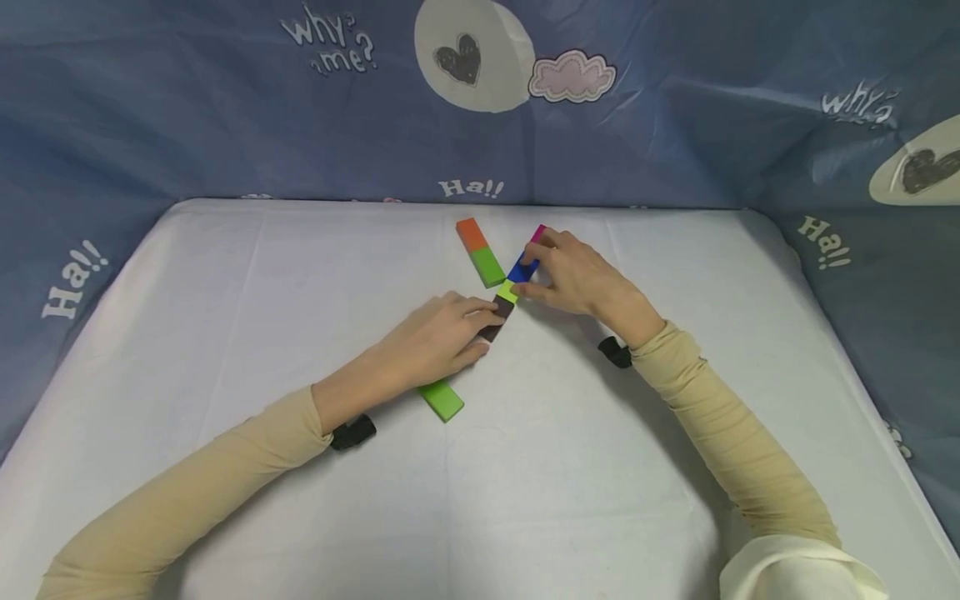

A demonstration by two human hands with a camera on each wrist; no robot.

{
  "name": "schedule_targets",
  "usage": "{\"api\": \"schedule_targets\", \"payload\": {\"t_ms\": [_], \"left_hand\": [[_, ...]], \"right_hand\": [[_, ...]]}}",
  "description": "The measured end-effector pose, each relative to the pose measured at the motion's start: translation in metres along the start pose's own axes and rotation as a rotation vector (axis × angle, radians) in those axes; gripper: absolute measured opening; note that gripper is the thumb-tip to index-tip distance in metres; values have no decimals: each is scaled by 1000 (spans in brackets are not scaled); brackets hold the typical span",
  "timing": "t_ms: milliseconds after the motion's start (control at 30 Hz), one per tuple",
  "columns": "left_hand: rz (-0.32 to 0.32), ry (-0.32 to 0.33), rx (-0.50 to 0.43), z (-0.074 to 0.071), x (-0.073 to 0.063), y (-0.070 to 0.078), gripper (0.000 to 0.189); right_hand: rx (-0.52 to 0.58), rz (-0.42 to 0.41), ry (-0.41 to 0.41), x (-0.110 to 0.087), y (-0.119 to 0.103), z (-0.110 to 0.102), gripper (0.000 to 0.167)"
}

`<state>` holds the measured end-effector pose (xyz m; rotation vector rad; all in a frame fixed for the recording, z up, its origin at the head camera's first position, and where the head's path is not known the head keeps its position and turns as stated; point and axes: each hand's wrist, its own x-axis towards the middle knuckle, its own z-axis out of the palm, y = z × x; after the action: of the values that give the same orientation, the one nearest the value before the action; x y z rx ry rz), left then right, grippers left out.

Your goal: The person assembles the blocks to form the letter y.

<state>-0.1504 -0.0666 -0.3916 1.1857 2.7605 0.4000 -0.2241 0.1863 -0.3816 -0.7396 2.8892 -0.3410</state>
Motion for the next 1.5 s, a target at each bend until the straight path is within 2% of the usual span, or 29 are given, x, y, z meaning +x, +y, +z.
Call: {"api": "schedule_targets", "payload": {"t_ms": [333,567,800,967,1100,1200,1300,1400,1500], "left_hand": [[-8,11,33,0,0,1,43],[28,-3,24,-4,-5,-1,46],[-5,-11,32,-10,-20,-2,45],[2,7,31,-13,-34,0,43],[-5,10,45,-16,-46,4,50],[-27,-16,71,-16,-53,7,63],[-45,-63,87,-16,-57,9,67],[-64,-116,46,-17,-58,10,65],[-83,-144,-26,-18,-57,11,66]], "right_hand": [[5,-5,1,0,0,1,49],[3,-3,1,0,0,1,49],[5,-14,8,-1,0,0,48],[7,-16,12,-1,1,0,48],[9,-12,10,-1,1,0,47],[10,-14,10,0,1,0,46],[13,-17,11,-1,1,0,46],[12,-19,10,-1,0,-1,46],[8,-20,8,-1,0,-1,46]]}}
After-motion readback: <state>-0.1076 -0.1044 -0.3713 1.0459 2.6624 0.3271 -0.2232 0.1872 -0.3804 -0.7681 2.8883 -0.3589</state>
